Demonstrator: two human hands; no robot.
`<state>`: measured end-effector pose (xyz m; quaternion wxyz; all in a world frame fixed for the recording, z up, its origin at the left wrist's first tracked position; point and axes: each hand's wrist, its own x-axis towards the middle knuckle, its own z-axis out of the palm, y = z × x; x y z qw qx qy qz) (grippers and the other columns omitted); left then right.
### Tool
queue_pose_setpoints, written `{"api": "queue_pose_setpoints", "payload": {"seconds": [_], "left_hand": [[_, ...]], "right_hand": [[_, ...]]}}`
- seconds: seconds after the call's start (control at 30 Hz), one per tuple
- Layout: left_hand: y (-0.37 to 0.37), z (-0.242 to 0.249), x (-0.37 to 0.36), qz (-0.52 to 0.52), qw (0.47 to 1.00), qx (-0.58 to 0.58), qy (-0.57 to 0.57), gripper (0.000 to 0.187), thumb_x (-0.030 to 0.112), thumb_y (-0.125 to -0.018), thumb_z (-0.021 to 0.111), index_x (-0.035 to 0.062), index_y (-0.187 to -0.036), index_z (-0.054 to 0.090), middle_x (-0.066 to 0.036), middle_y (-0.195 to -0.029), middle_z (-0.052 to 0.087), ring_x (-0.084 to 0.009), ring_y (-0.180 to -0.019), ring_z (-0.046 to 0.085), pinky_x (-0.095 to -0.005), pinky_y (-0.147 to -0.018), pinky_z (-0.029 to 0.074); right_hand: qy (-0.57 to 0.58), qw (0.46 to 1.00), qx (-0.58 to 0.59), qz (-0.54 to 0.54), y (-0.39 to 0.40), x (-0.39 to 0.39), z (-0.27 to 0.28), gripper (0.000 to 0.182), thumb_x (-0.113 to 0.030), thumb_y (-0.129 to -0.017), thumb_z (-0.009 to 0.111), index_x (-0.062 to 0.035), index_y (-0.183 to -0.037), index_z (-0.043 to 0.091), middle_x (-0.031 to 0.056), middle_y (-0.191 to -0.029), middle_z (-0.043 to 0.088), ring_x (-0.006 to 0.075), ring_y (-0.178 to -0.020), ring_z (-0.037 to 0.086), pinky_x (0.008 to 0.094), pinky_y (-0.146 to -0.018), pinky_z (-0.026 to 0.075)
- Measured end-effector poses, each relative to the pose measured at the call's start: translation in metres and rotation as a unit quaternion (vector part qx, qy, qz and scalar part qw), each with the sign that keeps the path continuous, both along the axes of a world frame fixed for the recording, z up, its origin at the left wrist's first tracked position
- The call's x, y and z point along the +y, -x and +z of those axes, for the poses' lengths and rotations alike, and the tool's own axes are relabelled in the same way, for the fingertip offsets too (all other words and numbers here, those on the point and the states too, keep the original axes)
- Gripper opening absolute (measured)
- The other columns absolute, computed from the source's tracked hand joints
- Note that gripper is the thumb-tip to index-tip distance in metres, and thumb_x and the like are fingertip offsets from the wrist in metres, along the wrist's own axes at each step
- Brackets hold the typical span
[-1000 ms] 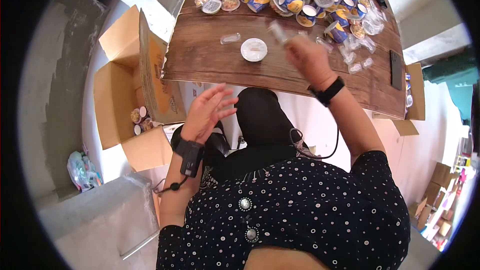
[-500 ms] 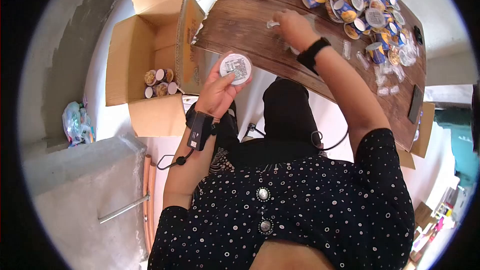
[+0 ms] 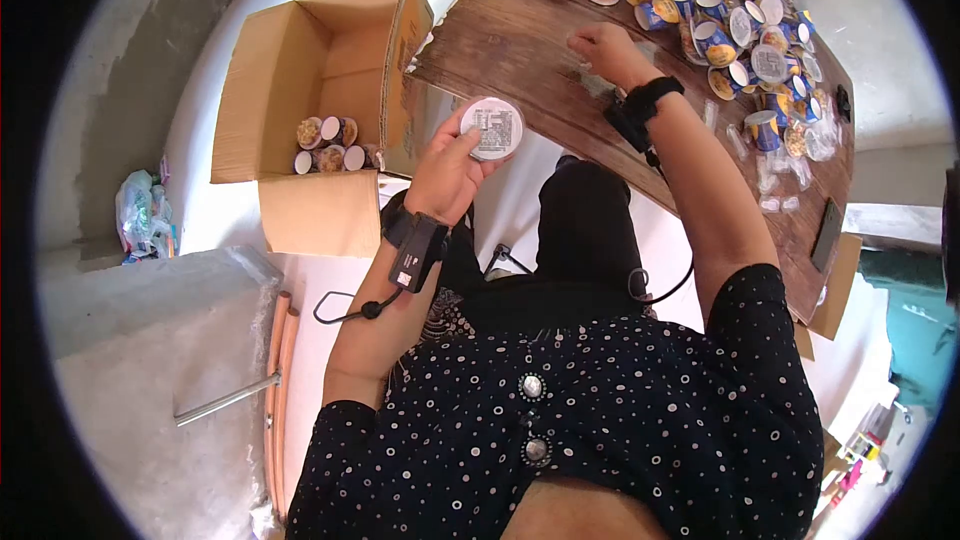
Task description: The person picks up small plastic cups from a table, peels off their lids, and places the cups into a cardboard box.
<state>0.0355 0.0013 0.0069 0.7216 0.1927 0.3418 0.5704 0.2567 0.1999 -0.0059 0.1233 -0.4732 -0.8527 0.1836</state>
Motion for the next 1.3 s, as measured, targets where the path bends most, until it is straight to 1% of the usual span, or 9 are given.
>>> {"api": "queue_pose_setpoints", "payload": {"seconds": [0.07, 0.3, 0.37, 0.5, 0.67, 0.73, 0.83, 1.17, 1.3], "left_hand": [[-0.001, -0.002, 0.000, -0.003, 1.000, -0.007, -0.008, 0.039, 0.005, -0.095, 0.040, 0.0059, -0.134, 0.038, -0.014, -0.127, 0.050, -0.0279, -0.116, 0.051, -0.0476, -0.098, 0.044], [-0.008, 0.004, -0.003, 0.010, 0.999, 0.039, -0.006, 0.038, 0.008, -0.095, 0.042, 0.0063, -0.133, 0.040, -0.012, -0.127, 0.051, -0.0240, -0.114, 0.053, -0.0449, -0.096, 0.044], [-0.011, 0.000, -0.003, 0.013, 0.999, 0.036, -0.016, 0.037, 0.008, -0.095, 0.043, 0.0061, -0.132, 0.041, -0.012, -0.126, 0.051, -0.0235, -0.114, 0.052, -0.0442, -0.097, 0.044], [-0.019, 0.007, -0.008, 0.008, 0.998, 0.039, -0.040, 0.036, 0.007, -0.094, 0.045, 0.0046, -0.131, 0.043, -0.011, -0.126, 0.051, -0.0221, -0.115, 0.051, -0.0414, -0.098, 0.042], [-0.030, 0.017, -0.013, 0.004, 0.994, 0.097, -0.048, 0.036, 0.006, -0.094, 0.046, 0.0035, -0.130, 0.044, -0.010, -0.125, 0.052, -0.0203, -0.113, 0.052, -0.0380, -0.097, 0.044], [-0.035, 0.021, -0.015, -0.002, 0.992, 0.118, -0.048, 0.037, 0.006, -0.093, 0.047, 0.0034, -0.130, 0.044, -0.009, -0.124, 0.052, -0.0194, -0.112, 0.053, -0.0368, -0.096, 0.045], [-0.043, 0.026, -0.018, -0.005, 0.992, 0.122, -0.034, 0.040, 0.000, -0.090, 0.050, 0.0024, -0.129, 0.044, -0.009, -0.118, 0.056, -0.0177, -0.105, 0.057, -0.0314, -0.088, 0.050], [-0.057, 0.026, -0.014, -0.036, 0.979, 0.187, -0.071, 0.044, -0.006, -0.085, 0.054, 0.0011, -0.127, 0.044, -0.010, -0.117, 0.055, -0.0166, -0.104, 0.057, -0.0298, -0.091, 0.048], [-0.063, 0.031, -0.008, -0.079, 0.973, 0.198, -0.087, 0.046, -0.007, -0.085, 0.054, 0.0017, -0.128, 0.042, -0.010, -0.119, 0.054, -0.0183, -0.107, 0.056, -0.0318, -0.094, 0.047]], "right_hand": [[0.042, 0.980, 0.195, -0.004, -0.002, -0.014, 0.005, 0.024, -0.022, -0.088, 0.059, 0.0020, -0.090, 0.064, 0.0109, -0.074, 0.062, 0.0226, -0.066, 0.056, 0.0351, -0.064, 0.046], [0.080, 0.968, 0.238, 0.016, 0.006, -0.071, 0.036, 0.021, -0.019, -0.089, 0.061, 0.0016, -0.093, 0.062, 0.0041, -0.081, 0.063, 0.0112, -0.066, 0.056, 0.0274, -0.059, 0.046], [0.250, 0.861, 0.441, -0.033, 0.014, -0.094, 0.041, 0.015, -0.014, -0.089, 0.059, 0.0002, -0.095, 0.058, 0.0050, -0.075, 0.062, 0.0103, -0.067, 0.058, 0.0241, -0.058, 0.047], [0.368, 0.767, 0.520, -0.075, 0.025, -0.140, 0.063, 0.010, -0.009, -0.087, 0.062, -0.0021, -0.093, 0.057, 0.0024, -0.078, 0.061, 0.0085, -0.068, 0.056, 0.0213, -0.059, 0.045], [0.222, 0.838, 0.496, -0.041, 0.032, -0.156, 0.025, 0.014, -0.012, -0.079, 0.072, -0.0032, -0.082, 0.062, 0.0029, -0.081, 0.060, 0.0112, -0.071, 0.053, 0.0242, -0.062, 0.043], [0.046, 0.915, 0.393, -0.078, 0.031, -0.161, 0.023, 0.017, -0.013, -0.075, 0.074, -0.0039, -0.082, 0.062, 0.0052, -0.080, 0.057, 0.0138, -0.069, 0.052, 0.0259, -0.062, 0.044], [0.051, 0.914, 0.392, -0.090, 0.028, -0.167, 0.025, 0.020, -0.013, -0.072, 0.075, -0.0046, -0.083, 0.061, 0.0074, -0.081, 0.055, 0.0160, -0.069, 0.052, 0.0278, -0.062, 0.044], [0.085, 0.868, 0.469, -0.140, 0.018, -0.173, 0.021, 0.036, -0.016, -0.076, 0.074, 0.0001, -0.101, 0.055, 0.0082, -0.089, 0.059, 0.0170, -0.078, 0.057, 0.0287, -0.069, 0.048], [0.319, 0.756, 0.562, -0.108, 0.001, -0.175, 0.030, 0.035, -0.018, -0.081, 0.070, 0.0026, -0.105, 0.056, 0.0068, -0.093, 0.061, 0.0129, -0.081, 0.057, 0.0263, -0.071, 0.048]]}}
